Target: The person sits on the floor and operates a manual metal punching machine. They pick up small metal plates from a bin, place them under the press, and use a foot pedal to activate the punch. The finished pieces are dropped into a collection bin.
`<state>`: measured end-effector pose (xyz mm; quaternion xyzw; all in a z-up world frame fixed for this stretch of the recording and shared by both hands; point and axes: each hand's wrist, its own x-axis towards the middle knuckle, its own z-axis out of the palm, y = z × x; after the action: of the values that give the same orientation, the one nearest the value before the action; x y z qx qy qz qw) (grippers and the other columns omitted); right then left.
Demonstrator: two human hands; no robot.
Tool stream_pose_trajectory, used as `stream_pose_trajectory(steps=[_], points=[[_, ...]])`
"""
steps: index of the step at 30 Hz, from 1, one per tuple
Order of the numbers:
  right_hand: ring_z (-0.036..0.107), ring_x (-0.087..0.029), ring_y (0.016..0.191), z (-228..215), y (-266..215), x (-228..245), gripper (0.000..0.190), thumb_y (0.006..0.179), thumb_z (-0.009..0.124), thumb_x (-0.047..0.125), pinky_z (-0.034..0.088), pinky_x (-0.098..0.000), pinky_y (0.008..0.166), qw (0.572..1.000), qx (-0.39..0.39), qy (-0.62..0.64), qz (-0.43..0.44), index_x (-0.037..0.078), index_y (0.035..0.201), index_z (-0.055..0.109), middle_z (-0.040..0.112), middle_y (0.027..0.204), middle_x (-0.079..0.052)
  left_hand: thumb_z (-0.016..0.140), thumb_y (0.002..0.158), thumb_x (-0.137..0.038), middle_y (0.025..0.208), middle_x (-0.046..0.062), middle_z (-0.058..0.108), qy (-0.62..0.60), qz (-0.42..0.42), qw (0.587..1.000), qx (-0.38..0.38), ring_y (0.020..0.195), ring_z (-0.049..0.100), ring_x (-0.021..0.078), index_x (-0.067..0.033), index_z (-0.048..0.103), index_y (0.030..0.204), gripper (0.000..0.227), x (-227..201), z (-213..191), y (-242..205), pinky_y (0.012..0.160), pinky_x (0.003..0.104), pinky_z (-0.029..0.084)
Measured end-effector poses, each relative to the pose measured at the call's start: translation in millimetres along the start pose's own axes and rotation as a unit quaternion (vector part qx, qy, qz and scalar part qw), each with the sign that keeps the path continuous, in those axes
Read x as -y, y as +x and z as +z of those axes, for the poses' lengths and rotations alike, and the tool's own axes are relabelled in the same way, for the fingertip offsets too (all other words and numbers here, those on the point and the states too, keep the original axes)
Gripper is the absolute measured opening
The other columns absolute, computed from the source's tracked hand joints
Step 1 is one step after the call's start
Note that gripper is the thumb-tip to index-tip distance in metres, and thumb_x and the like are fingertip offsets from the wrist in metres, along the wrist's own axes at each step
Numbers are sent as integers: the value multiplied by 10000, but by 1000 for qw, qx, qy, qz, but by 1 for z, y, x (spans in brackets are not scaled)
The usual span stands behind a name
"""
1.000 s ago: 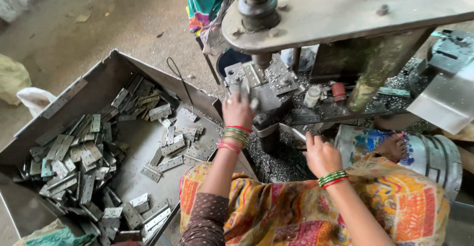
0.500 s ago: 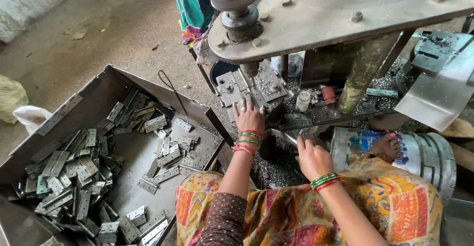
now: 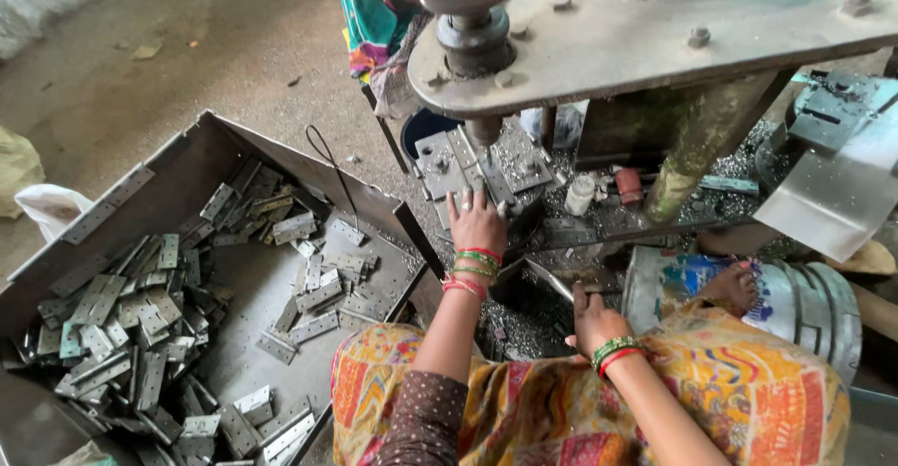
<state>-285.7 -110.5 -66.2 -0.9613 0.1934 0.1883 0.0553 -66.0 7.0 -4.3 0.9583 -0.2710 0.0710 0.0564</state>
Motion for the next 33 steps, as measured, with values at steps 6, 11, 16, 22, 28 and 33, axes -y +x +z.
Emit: stream_pose_trajectory(steps=[6, 11, 16, 22, 28, 33], points=[[750, -305, 917, -12, -3, -6, 951, 861, 787, 403, 632, -398, 745, 994, -104, -15, -28, 84, 1582, 254, 579, 1284, -160, 471, 1046, -306, 1511, 116, 502, -21, -17, 1000, 7, 1506, 336, 325, -94, 730, 1194, 366, 1, -1, 15, 1270, 572, 59], [676, -392, 1010, -3, 7, -3, 1330, 711, 941, 456, 589, -425, 857, 998, 38, 38, -18, 18, 1570, 26, 434, 1406, -299, 449, 1088, -355, 1630, 26, 351, 31, -35, 994, 101, 1562, 210, 362, -179, 769, 1080, 366, -2, -19, 13, 1245, 604, -49], [720, -376, 972, -11, 0, -3, 1136, 784, 834, 488, 611, -446, 846, 999, -26, 28, -13, 63, 1585, 149, 517, 1367, -239, 500, 971, -301, 1602, -15, 368, 24, -31, 999, 6, 1508, 236, 353, -233, 746, 1103, 287, -1, -24, -6, 1214, 635, -80], [741, -348, 950, -30, -8, -1, 1004, 859, 761, 453, 627, -439, 800, 998, -46, 19, -33, 104, 1599, 178, 557, 1355, -185, 482, 1028, -290, 1594, -20, 424, 37, -37, 999, 0, 1550, 223, 331, -214, 752, 1140, 301, 12, -8, 11, 1200, 655, -99], [678, -391, 1099, -22, -9, 3, 1209, 813, 837, 501, 579, -422, 882, 996, 86, 33, -1, 93, 1621, 36, 444, 1436, -267, 447, 1024, -257, 1591, -38, 446, 39, -42, 998, 29, 1554, 227, 312, -235, 753, 1154, 334, 12, 1, 14, 1213, 655, -96], [710, -354, 1072, -35, -18, 1, 1011, 878, 756, 490, 613, -423, 865, 997, -73, -3, -36, 152, 1612, 149, 503, 1374, -187, 457, 971, -261, 1588, -25, 417, 40, -37, 999, 4, 1514, 243, 311, -249, 748, 1159, 346, 15, -6, 27, 1192, 668, -91]])
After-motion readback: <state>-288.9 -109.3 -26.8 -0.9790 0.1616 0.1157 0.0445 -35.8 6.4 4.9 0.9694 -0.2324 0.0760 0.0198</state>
